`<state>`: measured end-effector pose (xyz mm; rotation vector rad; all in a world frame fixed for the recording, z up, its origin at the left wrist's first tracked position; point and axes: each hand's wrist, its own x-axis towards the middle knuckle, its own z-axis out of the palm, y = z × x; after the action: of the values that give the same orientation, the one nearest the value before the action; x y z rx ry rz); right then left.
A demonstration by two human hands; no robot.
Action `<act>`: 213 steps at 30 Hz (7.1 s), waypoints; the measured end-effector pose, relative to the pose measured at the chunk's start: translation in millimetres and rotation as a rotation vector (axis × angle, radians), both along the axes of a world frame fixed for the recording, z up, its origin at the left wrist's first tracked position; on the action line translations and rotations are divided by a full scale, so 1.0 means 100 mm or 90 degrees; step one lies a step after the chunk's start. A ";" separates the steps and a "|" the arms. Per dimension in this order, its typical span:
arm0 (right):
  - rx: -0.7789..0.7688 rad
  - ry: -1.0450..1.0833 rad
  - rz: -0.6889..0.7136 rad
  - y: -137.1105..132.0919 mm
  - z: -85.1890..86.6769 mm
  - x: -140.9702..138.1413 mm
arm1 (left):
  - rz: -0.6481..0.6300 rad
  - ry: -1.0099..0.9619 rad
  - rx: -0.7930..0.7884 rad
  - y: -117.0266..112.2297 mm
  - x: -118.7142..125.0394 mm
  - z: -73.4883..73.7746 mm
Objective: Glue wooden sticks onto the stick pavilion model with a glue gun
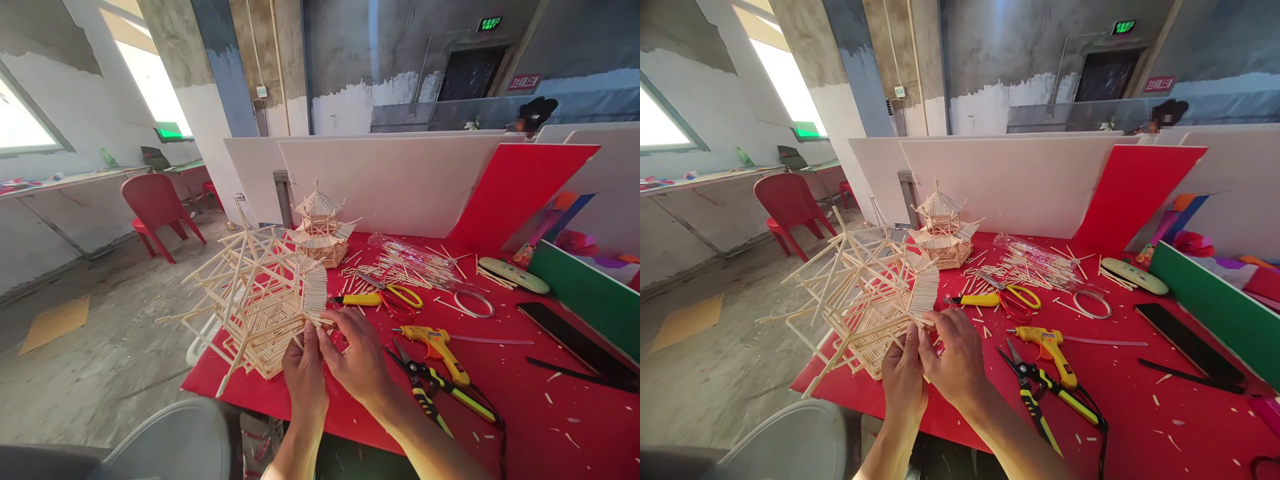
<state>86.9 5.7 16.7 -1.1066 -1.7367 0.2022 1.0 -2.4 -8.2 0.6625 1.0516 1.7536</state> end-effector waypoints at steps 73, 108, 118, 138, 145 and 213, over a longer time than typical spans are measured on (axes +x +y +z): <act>-0.467 -0.415 -0.168 0.99 -0.28 1.72 | -0.171 0.080 -0.103 -0.40 0.21 0.11; -0.237 -0.266 0.195 -1.12 0.20 1.32 | -0.188 0.400 0.157 -0.95 0.04 0.27; -0.310 -0.253 0.221 -1.14 0.16 1.25 | -0.229 0.495 0.195 -0.92 -0.08 0.27; -0.359 -0.265 0.231 -1.05 0.08 1.13 | -0.251 0.397 0.200 -0.78 -0.18 0.08; -0.372 -0.270 0.226 -0.98 0.02 1.08 | -0.247 0.390 0.155 -0.72 -0.20 0.03; -0.487 0.107 0.240 -0.54 0.04 0.36 | -0.125 -0.198 -0.175 -0.32 -0.10 0.23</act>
<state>122.9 -48.6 21.0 -1.2191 -1.7358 1.2359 -8.8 -34.5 14.7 0.2980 0.9533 1.4509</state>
